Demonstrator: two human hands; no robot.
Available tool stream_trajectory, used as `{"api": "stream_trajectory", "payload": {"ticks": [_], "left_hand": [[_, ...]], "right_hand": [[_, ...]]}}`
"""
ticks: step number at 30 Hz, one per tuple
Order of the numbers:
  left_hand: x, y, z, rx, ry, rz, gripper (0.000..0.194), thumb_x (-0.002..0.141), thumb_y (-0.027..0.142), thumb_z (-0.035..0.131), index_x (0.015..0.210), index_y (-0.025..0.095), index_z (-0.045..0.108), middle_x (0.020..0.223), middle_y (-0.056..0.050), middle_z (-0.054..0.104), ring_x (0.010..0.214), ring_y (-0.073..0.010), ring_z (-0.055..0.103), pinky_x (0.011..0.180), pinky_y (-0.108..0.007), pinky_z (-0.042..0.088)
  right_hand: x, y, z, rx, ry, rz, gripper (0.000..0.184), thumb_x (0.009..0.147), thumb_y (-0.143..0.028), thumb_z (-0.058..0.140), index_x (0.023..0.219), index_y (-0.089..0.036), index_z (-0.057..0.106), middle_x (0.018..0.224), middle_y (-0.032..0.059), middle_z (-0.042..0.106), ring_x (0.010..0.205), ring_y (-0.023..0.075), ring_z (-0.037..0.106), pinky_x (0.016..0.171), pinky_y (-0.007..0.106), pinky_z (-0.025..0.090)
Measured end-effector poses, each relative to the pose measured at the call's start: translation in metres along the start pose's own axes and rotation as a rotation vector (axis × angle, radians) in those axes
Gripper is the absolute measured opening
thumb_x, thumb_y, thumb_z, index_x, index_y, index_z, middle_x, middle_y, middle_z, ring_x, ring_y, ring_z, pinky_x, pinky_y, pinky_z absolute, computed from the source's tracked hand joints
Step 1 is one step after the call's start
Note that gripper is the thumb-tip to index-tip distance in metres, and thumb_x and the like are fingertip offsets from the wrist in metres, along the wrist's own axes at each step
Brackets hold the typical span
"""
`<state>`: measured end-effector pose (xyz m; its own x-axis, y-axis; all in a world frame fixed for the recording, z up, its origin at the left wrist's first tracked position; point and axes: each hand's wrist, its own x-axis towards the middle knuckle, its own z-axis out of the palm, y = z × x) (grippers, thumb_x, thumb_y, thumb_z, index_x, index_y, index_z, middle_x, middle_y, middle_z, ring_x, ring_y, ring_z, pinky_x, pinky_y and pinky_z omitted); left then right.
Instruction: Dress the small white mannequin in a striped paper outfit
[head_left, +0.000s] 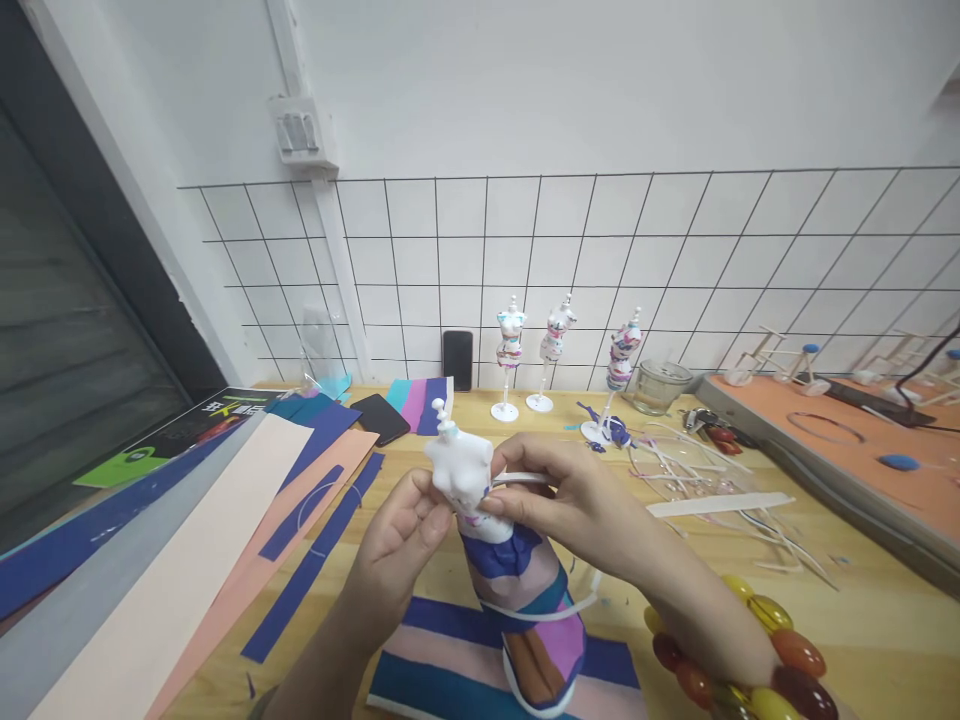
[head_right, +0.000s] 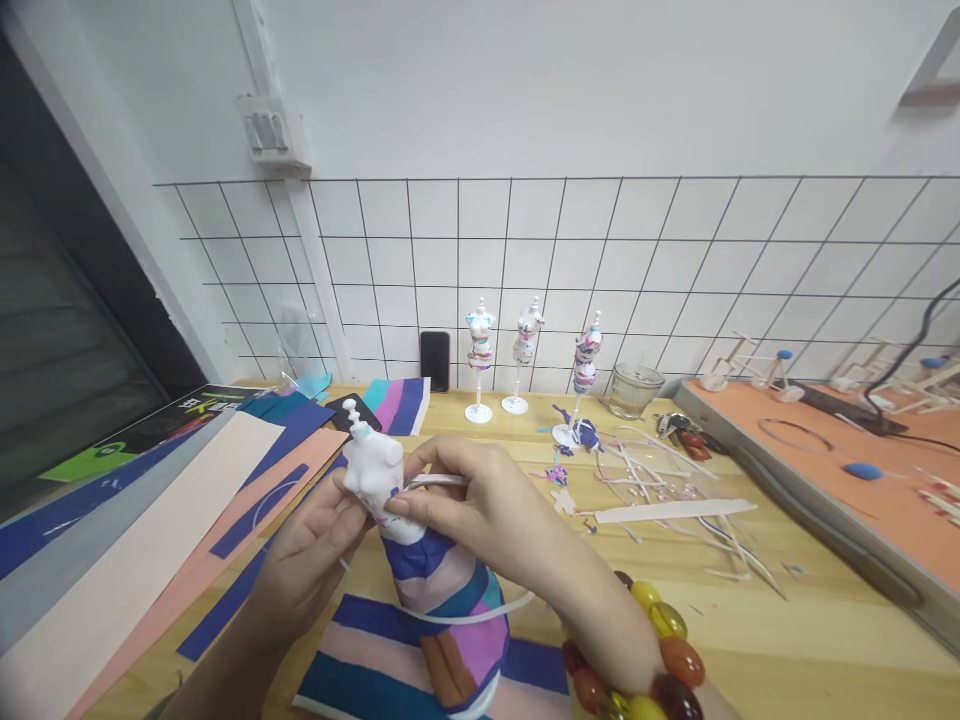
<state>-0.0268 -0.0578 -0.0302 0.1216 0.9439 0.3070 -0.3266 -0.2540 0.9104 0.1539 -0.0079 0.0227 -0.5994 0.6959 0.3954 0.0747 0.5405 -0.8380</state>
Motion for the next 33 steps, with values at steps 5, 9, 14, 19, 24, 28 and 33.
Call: {"api": "stream_trajectory", "payload": {"ticks": [5, 9, 14, 19, 24, 28, 33], "left_hand": [[-0.0007, -0.0023, -0.0034, -0.009, -0.033, -0.018, 0.012, 0.091, 0.031, 0.051, 0.098, 0.022, 0.055, 0.105, -0.005, 0.063, 0.103, -0.0210, 0.055, 0.084, -0.029, 0.042], [-0.0028, -0.0013, -0.0021, -0.009, -0.052, -0.028, 0.012, 0.093, 0.031, 0.049, 0.092, 0.020, 0.054, 0.104, -0.006, 0.062, 0.102, -0.0205, 0.055, 0.079, -0.027, 0.043], [-0.0037, -0.0012, 0.0009, 0.035, -0.034, -0.028, 0.014, 0.092, 0.033, 0.050, 0.090, 0.021, 0.055, 0.092, -0.004, 0.063, 0.090, -0.0174, 0.056, 0.074, -0.025, 0.043], [-0.0010, -0.0026, -0.0006, 0.089, 0.024, 0.042, 0.008, 0.088, 0.028, 0.057, 0.084, 0.021, 0.060, 0.082, 0.001, 0.060, 0.075, -0.0112, 0.056, 0.074, -0.023, 0.045], [0.0017, -0.0044, -0.0039, 0.162, 0.135, 0.228, 0.007, 0.081, 0.019, 0.065, 0.076, 0.022, 0.067, 0.091, -0.001, 0.061, 0.086, -0.0136, 0.058, 0.073, -0.021, 0.047], [0.0007, -0.0029, -0.0042, 0.229, 0.194, 0.325, 0.010, 0.079, 0.015, 0.067, 0.075, 0.024, 0.069, 0.079, 0.000, 0.058, 0.077, -0.0123, 0.058, 0.066, -0.020, 0.048], [-0.0005, -0.0005, -0.0043, 0.261, 0.250, 0.353, 0.010, 0.078, 0.015, 0.067, 0.073, 0.023, 0.070, 0.075, 0.001, 0.058, 0.073, -0.0116, 0.057, 0.064, -0.020, 0.047]], "right_hand": [[0.0002, 0.0011, -0.0018, -0.118, 0.012, 0.037, 0.053, 0.079, -0.034, 0.070, 0.128, -0.027, 0.052, 0.066, -0.0052, 0.050, 0.060, 0.0114, 0.050, 0.055, 0.022, 0.042], [-0.0010, -0.0018, -0.0042, -0.187, -0.024, 0.006, 0.064, 0.078, -0.035, 0.071, 0.136, -0.032, 0.044, 0.071, -0.0043, 0.050, 0.059, 0.0107, 0.042, 0.054, 0.023, 0.036], [-0.0044, -0.0043, -0.0066, -0.227, -0.047, -0.064, 0.065, 0.076, -0.035, 0.073, 0.135, -0.038, 0.044, 0.098, 0.0001, 0.056, 0.061, 0.0103, 0.039, 0.055, 0.024, 0.037], [-0.0070, -0.0027, -0.0065, -0.101, -0.137, 0.058, 0.062, 0.078, -0.038, 0.070, 0.134, -0.033, 0.045, 0.080, -0.0016, 0.057, 0.056, 0.0106, 0.043, 0.048, 0.023, 0.037], [-0.0060, -0.0036, -0.0038, -0.003, -0.077, 0.085, 0.059, 0.076, -0.033, 0.072, 0.129, -0.030, 0.046, 0.093, 0.0016, 0.059, 0.061, 0.0122, 0.051, 0.051, 0.025, 0.042], [-0.0078, -0.0063, -0.0005, -0.048, -0.002, 0.074, 0.059, 0.075, -0.030, 0.072, 0.128, -0.031, 0.044, 0.105, 0.0026, 0.058, 0.060, 0.0105, 0.050, 0.051, 0.025, 0.043], [-0.0086, -0.0080, -0.0017, -0.162, 0.036, 0.050, 0.059, 0.080, -0.029, 0.068, 0.131, -0.033, 0.040, 0.093, -0.0006, 0.060, 0.060, 0.0117, 0.052, 0.053, 0.027, 0.043]]}}
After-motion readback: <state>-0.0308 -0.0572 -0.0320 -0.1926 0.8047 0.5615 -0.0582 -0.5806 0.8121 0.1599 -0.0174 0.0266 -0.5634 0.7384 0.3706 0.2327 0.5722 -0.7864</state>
